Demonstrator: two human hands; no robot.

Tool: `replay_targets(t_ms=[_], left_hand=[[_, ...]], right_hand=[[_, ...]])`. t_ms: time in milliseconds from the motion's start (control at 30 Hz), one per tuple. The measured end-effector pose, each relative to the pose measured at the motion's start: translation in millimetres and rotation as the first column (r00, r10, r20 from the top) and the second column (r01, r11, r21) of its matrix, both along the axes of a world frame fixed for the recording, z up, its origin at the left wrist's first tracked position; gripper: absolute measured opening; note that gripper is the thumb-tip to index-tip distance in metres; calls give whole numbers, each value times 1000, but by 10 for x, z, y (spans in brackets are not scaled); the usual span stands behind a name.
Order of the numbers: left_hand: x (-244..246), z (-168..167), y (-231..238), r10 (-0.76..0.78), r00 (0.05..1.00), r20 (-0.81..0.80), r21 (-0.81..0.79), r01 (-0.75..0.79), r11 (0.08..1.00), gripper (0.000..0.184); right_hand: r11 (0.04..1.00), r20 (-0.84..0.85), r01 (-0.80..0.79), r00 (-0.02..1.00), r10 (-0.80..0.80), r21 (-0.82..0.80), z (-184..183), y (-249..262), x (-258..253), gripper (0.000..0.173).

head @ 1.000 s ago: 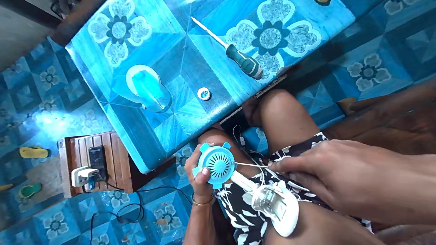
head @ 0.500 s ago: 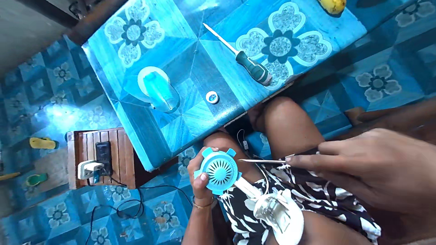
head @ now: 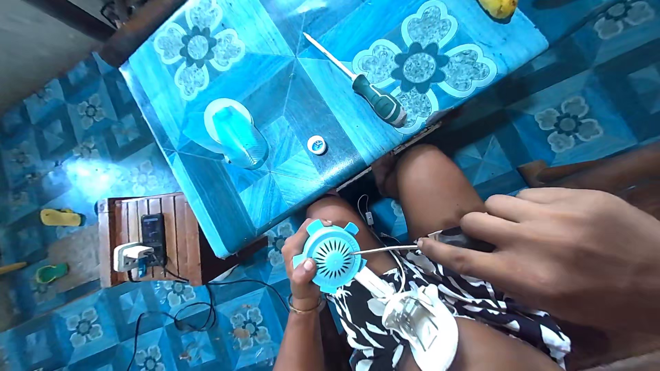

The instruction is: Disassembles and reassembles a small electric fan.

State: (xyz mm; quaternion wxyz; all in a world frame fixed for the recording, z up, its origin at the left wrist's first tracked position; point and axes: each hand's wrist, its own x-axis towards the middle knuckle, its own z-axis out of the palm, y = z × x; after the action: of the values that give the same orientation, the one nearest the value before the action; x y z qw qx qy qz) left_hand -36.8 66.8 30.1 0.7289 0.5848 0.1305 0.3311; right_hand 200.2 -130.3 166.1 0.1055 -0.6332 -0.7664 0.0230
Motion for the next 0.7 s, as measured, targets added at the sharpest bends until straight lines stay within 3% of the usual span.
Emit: replay_targets(t_ms=[467,567,700], left_hand=[[202,169,-42,6,984,-178,58,4,998,41],[237,158,-34,8,980,-198,71,6,997,41],[291,157,-29,-22,983,-184,52,32,998,37]], right_hand=[[1000,389,5,921,2,-18,320,519,3,25],[999,378,18,926,1,-46,188,624,-69,20],[994,267,-102,960,86,45,-93,703,-88,26]])
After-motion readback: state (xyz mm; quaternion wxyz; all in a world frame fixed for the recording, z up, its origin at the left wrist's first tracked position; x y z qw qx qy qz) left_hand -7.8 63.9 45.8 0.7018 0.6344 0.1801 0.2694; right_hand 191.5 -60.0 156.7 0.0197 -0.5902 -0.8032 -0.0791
